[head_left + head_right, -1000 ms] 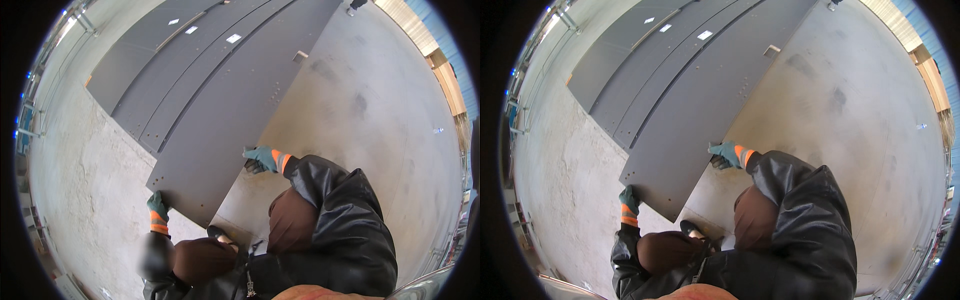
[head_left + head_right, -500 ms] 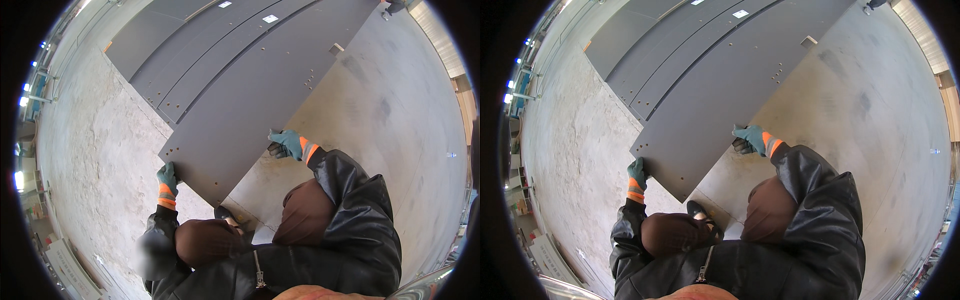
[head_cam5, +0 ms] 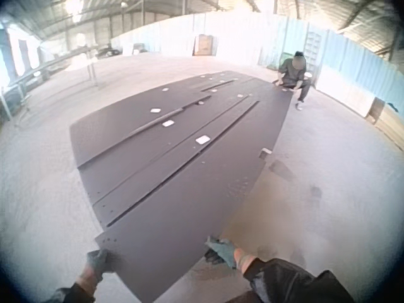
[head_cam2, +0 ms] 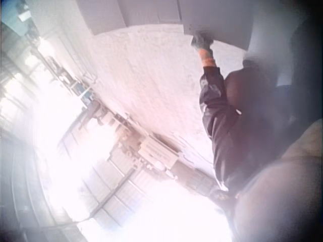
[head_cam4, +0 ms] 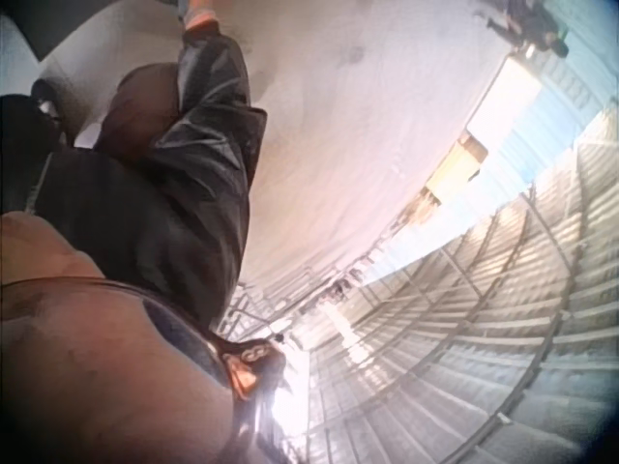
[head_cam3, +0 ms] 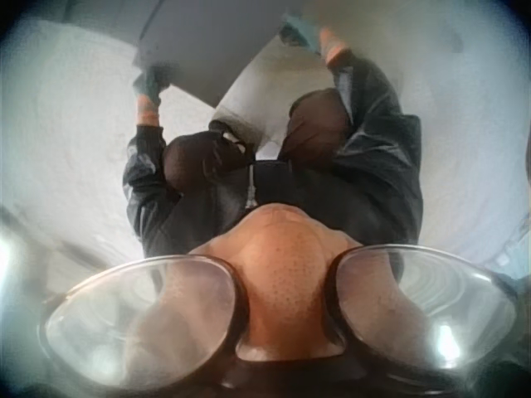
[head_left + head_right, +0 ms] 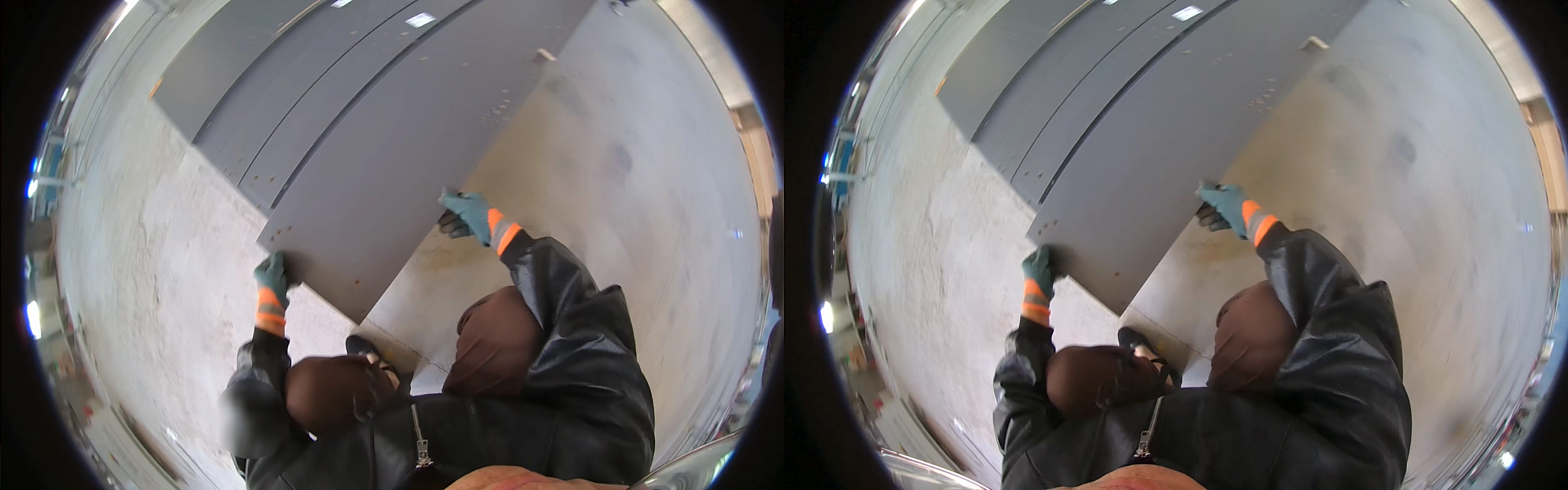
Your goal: The person wipes a large gray panel with a cloth, then uses a utility knife to trim edges and a marker to mark holes. The person stacks the finished panel with others on the floor.
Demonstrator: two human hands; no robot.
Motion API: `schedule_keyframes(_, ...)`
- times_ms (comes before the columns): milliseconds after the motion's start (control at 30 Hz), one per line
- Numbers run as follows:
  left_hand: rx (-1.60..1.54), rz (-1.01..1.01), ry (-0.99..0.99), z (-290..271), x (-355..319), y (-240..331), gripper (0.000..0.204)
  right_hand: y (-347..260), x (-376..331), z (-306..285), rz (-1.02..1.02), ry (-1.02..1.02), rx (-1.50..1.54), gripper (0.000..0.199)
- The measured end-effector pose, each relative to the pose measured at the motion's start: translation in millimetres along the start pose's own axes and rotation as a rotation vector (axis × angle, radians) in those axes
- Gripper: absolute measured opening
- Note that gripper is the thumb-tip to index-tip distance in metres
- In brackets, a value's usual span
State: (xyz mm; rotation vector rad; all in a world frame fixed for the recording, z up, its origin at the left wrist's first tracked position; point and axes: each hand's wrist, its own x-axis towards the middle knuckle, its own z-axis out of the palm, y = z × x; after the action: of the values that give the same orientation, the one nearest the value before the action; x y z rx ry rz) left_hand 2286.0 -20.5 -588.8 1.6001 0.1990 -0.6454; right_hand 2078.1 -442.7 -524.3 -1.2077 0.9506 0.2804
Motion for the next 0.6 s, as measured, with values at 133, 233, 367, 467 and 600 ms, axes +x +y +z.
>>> schedule_keyframes(133,0.072,0.038,-0.037,2,7,0,0.038,12,3,2,-0.005,0.088,-0.123,0.049)
schedule_keyframes(233,0.152,-0.024,0.023,18,-1,16,0.039,39,13,-6,-0.214,0.166,-0.505,0.049)
schedule_keyframes(367,0.334,0.051,0.112,7,-6,19,0.039,15,-20,19,-0.468,0.353,-1.307,0.050)
schedule_keyframes(467,0.551,0.303,0.317,-14,23,-13,0.051,12,-33,27,-1.037,0.328,-1.475,0.055)
schedule_keyframes(600,0.404,0.304,0.202,17,4,9,0.060,16,-37,41,-1.507,-0.012,-1.459,0.077)
